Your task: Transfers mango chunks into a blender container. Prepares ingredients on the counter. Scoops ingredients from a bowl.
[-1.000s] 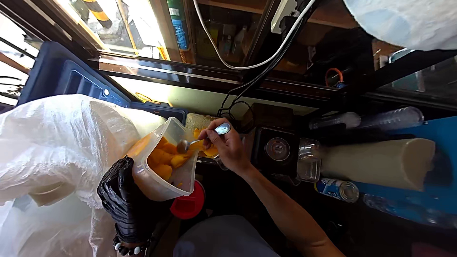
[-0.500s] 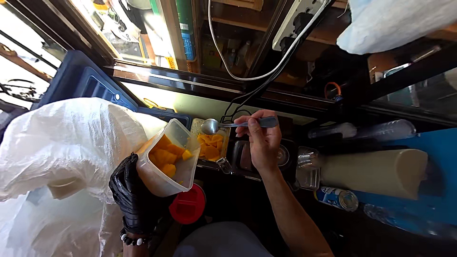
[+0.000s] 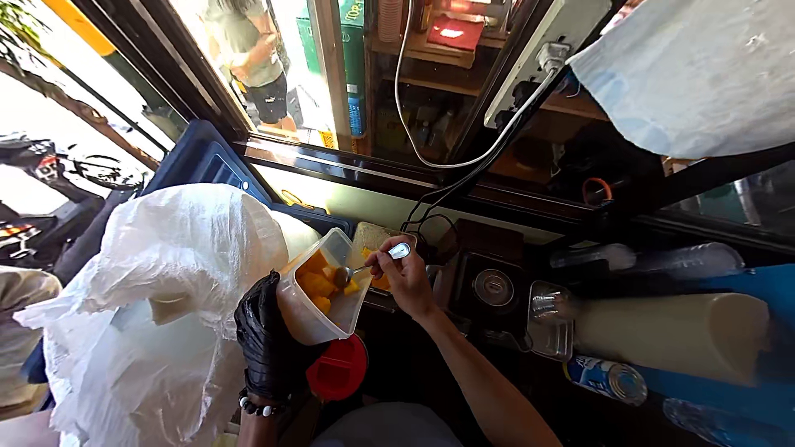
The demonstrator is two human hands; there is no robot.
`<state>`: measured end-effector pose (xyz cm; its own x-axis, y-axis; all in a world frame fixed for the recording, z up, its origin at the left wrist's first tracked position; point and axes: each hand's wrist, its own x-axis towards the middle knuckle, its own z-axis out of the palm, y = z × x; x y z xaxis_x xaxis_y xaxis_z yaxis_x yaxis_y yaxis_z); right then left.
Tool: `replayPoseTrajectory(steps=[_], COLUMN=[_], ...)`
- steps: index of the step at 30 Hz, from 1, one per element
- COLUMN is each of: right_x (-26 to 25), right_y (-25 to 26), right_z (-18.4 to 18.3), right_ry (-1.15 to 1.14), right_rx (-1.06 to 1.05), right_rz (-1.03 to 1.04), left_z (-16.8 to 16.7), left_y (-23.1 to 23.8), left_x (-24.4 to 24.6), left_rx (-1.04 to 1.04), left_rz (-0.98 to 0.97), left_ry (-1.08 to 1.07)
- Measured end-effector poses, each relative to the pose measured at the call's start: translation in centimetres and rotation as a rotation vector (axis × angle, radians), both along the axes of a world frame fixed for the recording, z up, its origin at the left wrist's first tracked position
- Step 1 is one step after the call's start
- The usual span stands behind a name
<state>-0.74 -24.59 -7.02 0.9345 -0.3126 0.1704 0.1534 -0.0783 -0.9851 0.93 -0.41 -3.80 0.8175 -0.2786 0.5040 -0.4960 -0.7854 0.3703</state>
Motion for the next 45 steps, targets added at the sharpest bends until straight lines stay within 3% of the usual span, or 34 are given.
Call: replayPoseTrajectory(steps=[9, 14, 18, 20, 23, 27, 32, 35, 37, 40, 42, 43, 45], right_x=[-0.9, -1.4, -2.0, -1.6, -0.1, -0.3, -2.2, -3.0, -3.5, -6.3, -8.6, -9.8, -12.7], right_y=[-3.4, -6.5, -5.7, -3.7, -1.7, -3.7, -6.4, -6.0, -5.2, -5.6, -5.3, -4.7, -3.4], right_z=[2.9, 2.4, 1.6, 2.3, 1.6, 0.4, -0.8, -0.1, 1.7, 6.0, 9.6, 11.1, 12.9], right_ry=[-0.086, -0.118, -0.129, -0.154, -0.121, -0.051, -0.075, -0.143, -0.153, -0.287, -0.404, -0.424, -0.347], right_rx=[-0.175, -0.259, -0.095, 0.025, 0.041, 0.000, 0.040, 0.014, 0.072, 0.227, 0.307, 0.334, 0.268], right_rz=[0.022, -0.107, -0.216, -0.160, 0.012, 0.043, -0.122, -0.236, -0.291, -0.341, -0.326, -0.290, -0.179], left_z=[1.1, 1.4, 1.5, 1.4, 1.6, 1.7, 0.8, -0.2, -0.2, -0.7, 0.2, 3.0, 1.0], left_y=[-0.8, -0.8, -0.9, -0.9, -1.2, -0.9, 0.0, 0.3, 1.6, 3.7, 3.2, 2.4, 0.4], left_x=[-0.2, 1.0, 0.9, 0.8, 0.5, 0.2, -0.2, -0.1, -1.1, -4.2, -7.6, -9.4, -11.2], left_rx=[0.070, 0.125, 0.119, 0.120, 0.135, 0.163, 0.150, 0.023, -0.171, -0.641, -0.996, -1.052, -0.935], left_rz=[0.026, 0.011, -0.009, -0.022, -0.033, -0.010, 0.030, 0.054, 0.021, -0.133, -0.092, 0.028, -0.081], left_ry=[0.029, 0.026, 0.012, -0.005, -0.015, -0.028, 0.039, 0.004, 0.025, 0.145, 0.270, 0.481, 0.457])
